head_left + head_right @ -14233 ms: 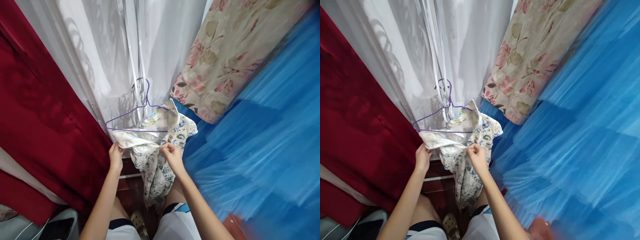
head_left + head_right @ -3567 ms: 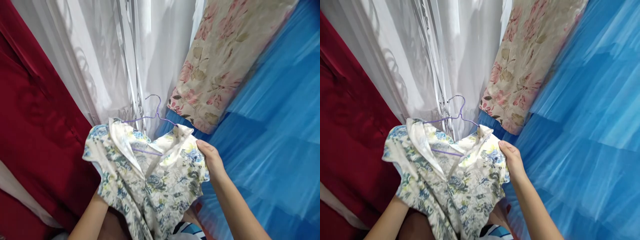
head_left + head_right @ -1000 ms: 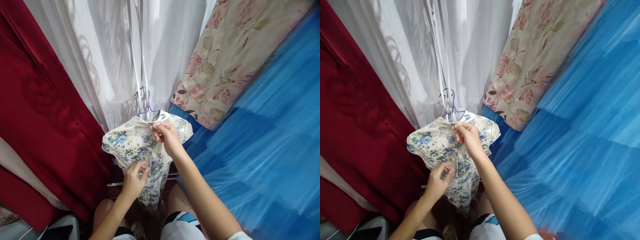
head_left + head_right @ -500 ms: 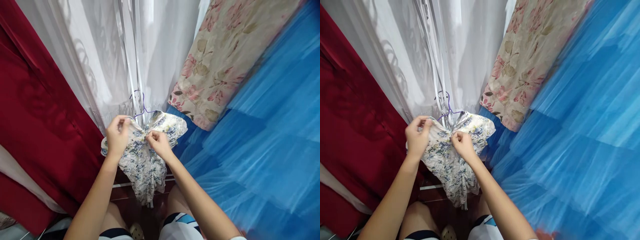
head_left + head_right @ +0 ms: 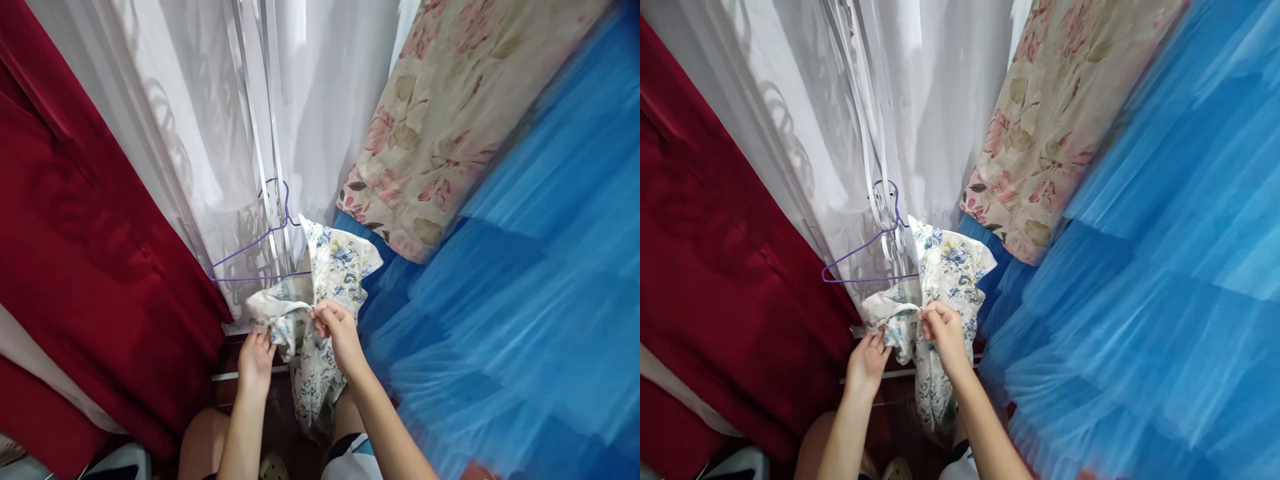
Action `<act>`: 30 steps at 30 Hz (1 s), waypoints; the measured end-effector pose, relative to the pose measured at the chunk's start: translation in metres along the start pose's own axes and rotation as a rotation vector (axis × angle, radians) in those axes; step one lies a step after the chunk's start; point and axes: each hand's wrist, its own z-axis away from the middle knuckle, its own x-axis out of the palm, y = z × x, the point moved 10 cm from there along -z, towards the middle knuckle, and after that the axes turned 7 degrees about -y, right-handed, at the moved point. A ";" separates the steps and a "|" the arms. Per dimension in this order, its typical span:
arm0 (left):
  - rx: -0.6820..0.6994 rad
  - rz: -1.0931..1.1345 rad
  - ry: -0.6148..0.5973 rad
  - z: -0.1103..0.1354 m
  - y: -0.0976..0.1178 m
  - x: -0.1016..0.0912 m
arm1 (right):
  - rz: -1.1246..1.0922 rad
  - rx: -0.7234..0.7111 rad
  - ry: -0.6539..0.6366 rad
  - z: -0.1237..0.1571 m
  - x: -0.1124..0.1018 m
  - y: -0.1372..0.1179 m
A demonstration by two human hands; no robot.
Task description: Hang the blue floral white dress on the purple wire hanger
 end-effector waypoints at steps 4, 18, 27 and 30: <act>0.080 -0.069 -0.227 0.030 -0.021 0.048 | -0.053 -0.103 0.374 0.028 -0.071 0.020; 0.445 -0.899 -0.741 0.081 -0.006 0.143 | 0.571 -0.077 -0.126 0.035 -0.041 0.012; 0.119 -0.852 -0.901 0.083 0.000 0.096 | 0.200 0.178 -0.569 0.054 0.056 0.033; -0.126 -0.971 -0.903 0.079 -0.020 0.046 | 0.151 0.252 -0.683 0.060 0.060 0.025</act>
